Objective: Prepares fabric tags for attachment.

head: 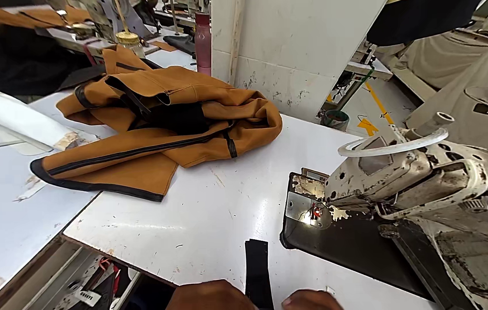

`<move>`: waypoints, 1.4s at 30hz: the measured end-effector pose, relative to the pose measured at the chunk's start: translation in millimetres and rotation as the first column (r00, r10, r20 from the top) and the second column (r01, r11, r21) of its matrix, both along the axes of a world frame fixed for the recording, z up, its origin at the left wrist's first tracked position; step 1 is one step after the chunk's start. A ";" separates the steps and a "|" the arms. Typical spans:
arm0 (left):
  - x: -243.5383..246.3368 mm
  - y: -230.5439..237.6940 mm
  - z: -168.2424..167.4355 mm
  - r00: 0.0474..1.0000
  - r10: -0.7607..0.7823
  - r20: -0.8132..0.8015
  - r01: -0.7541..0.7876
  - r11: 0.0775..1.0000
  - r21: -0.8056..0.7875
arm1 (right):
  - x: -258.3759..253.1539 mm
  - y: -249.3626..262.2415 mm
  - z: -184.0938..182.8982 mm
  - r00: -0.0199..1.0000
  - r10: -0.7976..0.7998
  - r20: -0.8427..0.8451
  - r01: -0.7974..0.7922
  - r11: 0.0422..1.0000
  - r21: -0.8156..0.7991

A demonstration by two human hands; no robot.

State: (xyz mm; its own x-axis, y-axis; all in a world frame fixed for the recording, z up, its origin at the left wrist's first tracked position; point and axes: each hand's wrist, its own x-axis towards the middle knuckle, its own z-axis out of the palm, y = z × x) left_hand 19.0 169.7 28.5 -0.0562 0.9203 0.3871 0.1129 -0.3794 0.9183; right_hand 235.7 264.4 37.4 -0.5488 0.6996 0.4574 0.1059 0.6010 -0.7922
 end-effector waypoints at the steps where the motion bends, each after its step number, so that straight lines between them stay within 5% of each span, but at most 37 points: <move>1: -2.0 -4.3 0.6 0.999 0.023 0.028 -0.023 1.000 -0.019 | 4.1 2.9 1.3 0.998 -0.063 0.013 0.063 0.998 -0.001; 5: -11.2 -10.1 -3.5 0.965 0.248 0.081 -0.238 0.965 -0.110 | 9.5 19.0 5.5 0.967 -0.225 0.121 0.230 0.973 -0.030; 10: -11.9 -4.9 -0.7 0.909 0.398 0.125 -0.371 0.909 -0.190 | -9.6 14.9 6.6 0.952 -0.135 0.274 0.152 0.987 -0.042; 18: -13.7 -4.4 -1.8 0.853 0.485 0.192 -0.417 0.855 -0.309 | -42.4 10.8 -4.0 0.861 -0.135 0.489 0.105 0.990 0.089; 28: -18.0 -5.3 -4.8 0.762 0.513 0.395 -0.386 0.850 -0.358 | -39.4 10.3 -5.1 0.890 -0.174 0.421 0.133 0.983 0.126; 31: -19.8 -8.3 -3.7 0.670 0.403 0.623 -0.261 0.914 -0.311 | -37.3 9.3 -3.3 0.899 -0.152 0.411 0.119 0.987 0.106; 35: -28.4 -11.1 -10.2 0.414 0.056 0.908 -0.030 0.998 -0.048 | -35.5 7.8 0.0 0.899 -0.156 0.409 0.130 0.987 0.092; 38: -32.1 -12.1 -12.0 0.238 -0.091 0.967 0.021 0.996 0.089 | -33.7 8.2 3.9 0.899 -0.174 0.402 0.155 0.985 0.078; 42: -33.6 -12.1 -16.3 0.120 -0.169 0.978 0.040 0.985 0.166 | -30.2 9.3 8.9 0.879 -0.189 0.437 0.180 0.982 0.063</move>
